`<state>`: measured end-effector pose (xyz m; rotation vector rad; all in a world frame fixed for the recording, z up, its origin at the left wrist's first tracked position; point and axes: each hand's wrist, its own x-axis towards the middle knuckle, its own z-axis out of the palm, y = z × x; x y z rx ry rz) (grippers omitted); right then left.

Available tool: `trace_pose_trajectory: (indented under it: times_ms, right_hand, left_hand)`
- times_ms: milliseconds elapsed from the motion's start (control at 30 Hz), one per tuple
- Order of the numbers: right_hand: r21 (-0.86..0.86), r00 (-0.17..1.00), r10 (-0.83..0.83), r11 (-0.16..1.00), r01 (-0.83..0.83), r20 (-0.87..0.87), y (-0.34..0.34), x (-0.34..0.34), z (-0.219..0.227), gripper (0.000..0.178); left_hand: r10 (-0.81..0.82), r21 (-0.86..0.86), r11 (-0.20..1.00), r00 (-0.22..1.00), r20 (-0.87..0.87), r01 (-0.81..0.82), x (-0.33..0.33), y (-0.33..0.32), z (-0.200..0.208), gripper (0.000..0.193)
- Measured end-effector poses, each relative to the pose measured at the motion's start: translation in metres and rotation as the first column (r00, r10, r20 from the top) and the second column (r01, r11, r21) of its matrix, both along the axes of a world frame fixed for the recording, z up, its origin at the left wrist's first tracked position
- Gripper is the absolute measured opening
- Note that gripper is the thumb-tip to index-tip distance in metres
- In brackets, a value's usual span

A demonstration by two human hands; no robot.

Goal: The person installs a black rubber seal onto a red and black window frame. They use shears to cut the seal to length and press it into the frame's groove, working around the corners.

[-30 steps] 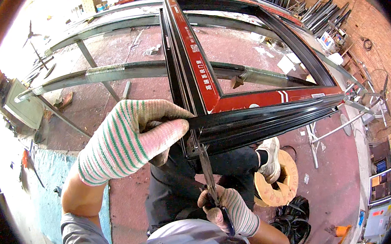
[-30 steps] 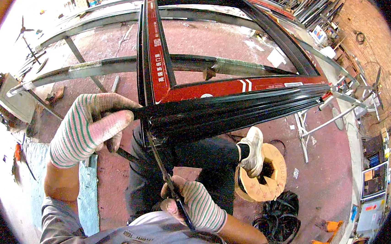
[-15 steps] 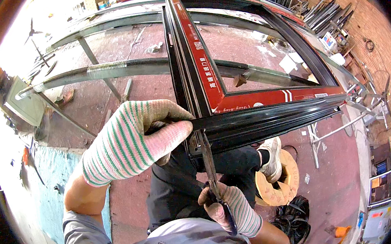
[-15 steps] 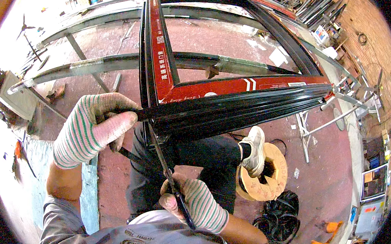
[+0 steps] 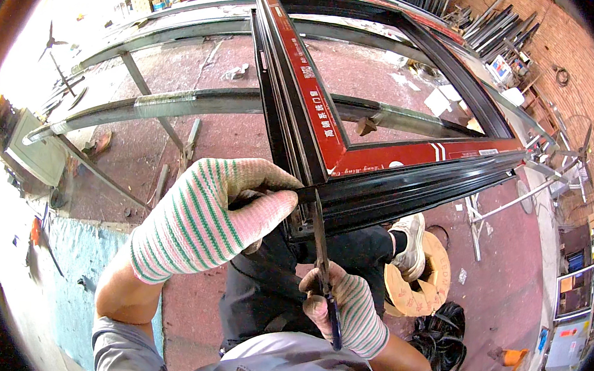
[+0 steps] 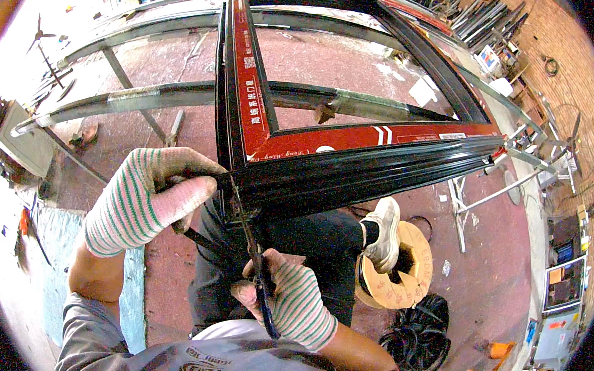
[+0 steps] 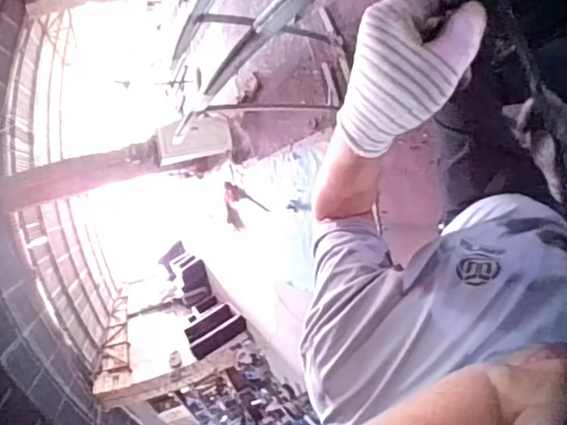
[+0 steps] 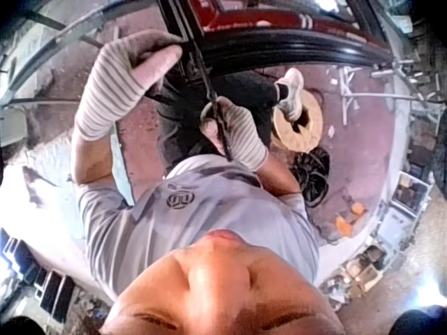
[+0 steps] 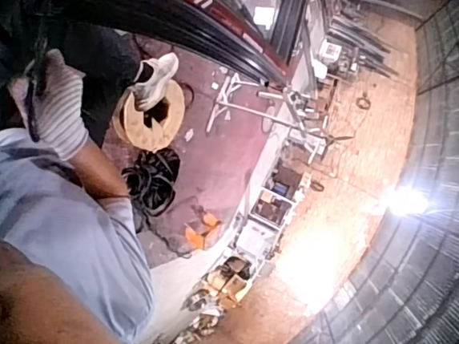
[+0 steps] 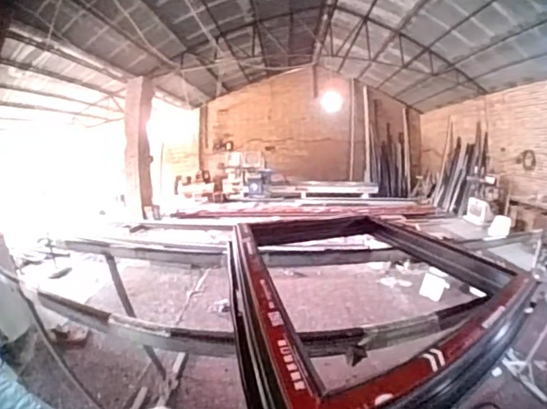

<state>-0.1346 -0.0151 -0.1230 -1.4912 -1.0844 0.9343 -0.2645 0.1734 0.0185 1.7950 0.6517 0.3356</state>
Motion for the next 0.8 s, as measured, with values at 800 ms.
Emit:
trace_pose_trajectory:
  times_ms: [800]
  right_hand:
    - [0.058, 0.98, -0.158, 0.987, 0.152, 0.124, 0.007, -0.002, -0.013, 0.034]
  left_hand:
    - [-0.025, -0.008, 1.0, 1.0, 0.006, 0.025, 0.0, 0.001, 0.002, 0.023]
